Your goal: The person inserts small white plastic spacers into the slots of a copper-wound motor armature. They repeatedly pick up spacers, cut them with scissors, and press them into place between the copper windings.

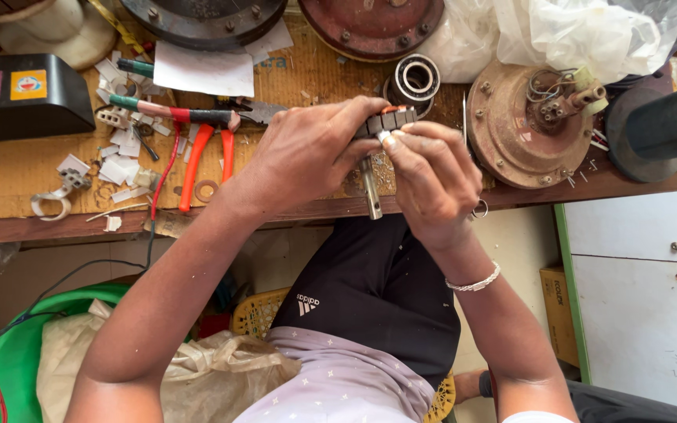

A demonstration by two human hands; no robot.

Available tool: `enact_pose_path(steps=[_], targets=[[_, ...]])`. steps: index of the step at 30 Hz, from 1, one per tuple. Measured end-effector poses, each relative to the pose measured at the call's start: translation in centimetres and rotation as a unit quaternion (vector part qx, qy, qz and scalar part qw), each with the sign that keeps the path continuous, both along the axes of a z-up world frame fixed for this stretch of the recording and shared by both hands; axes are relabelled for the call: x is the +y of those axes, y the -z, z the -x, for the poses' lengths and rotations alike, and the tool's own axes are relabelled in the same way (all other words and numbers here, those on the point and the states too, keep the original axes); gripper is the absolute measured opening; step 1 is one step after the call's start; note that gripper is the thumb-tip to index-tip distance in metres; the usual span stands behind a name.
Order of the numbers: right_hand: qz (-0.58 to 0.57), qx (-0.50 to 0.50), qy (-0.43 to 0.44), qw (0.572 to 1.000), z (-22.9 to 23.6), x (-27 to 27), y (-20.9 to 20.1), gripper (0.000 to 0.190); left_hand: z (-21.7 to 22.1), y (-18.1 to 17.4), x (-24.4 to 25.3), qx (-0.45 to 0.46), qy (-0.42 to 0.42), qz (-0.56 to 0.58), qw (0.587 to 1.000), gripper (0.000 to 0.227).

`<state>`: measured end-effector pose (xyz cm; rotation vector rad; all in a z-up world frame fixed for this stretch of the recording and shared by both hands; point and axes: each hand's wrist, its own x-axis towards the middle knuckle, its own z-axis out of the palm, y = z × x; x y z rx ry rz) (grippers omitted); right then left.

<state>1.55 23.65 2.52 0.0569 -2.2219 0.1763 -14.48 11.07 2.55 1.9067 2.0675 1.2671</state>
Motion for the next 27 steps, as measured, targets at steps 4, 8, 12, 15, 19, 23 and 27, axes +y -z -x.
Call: enact_pose_path(steps=[4, 8, 12, 15, 19, 23, 27], targets=[[-0.017, 0.019, 0.019, 0.999, 0.3, -0.9, 0.7, 0.032, 0.3, 0.1, -0.6, -0.001, 0.016, 0.007, 1.0, 0.044], [-0.039, 0.023, 0.036, 0.998, 0.5, -0.9, 0.9, 0.03, 0.9, 0.3, -0.7, 0.015, 0.038, 0.016, 0.999, 0.043], [-0.074, 0.017, 0.017, 0.997, 0.3, 0.0, 0.7, 0.027, 1.2, 0.3, 0.0, 0.038, 0.056, 0.013, 0.998, 0.041], [-0.092, 0.018, 0.004, 0.996, 0.2, 0.7, 0.9, 0.026, 1.6, 0.3, 0.2, 0.046, 0.065, 0.047, 0.996, 0.04], [-0.105, 0.027, -0.049, 0.993, -0.9, 0.7, 1.5, 0.022, 1.6, 0.7, -1.0, 0.057, 0.148, 0.008, 0.987, 0.043], [0.049, 0.021, 0.002, 0.999, -2.1, -0.2, 2.7, 0.037, 1.2, 2.1, -2.0, 0.068, 0.17, -0.026, 0.983, 0.046], [0.142, -0.062, -0.015, 0.988, -2.9, -0.7, 2.5, 0.048, 0.7, 3.0, -2.3, 0.054, 0.15, -0.054, 0.986, 0.054]])
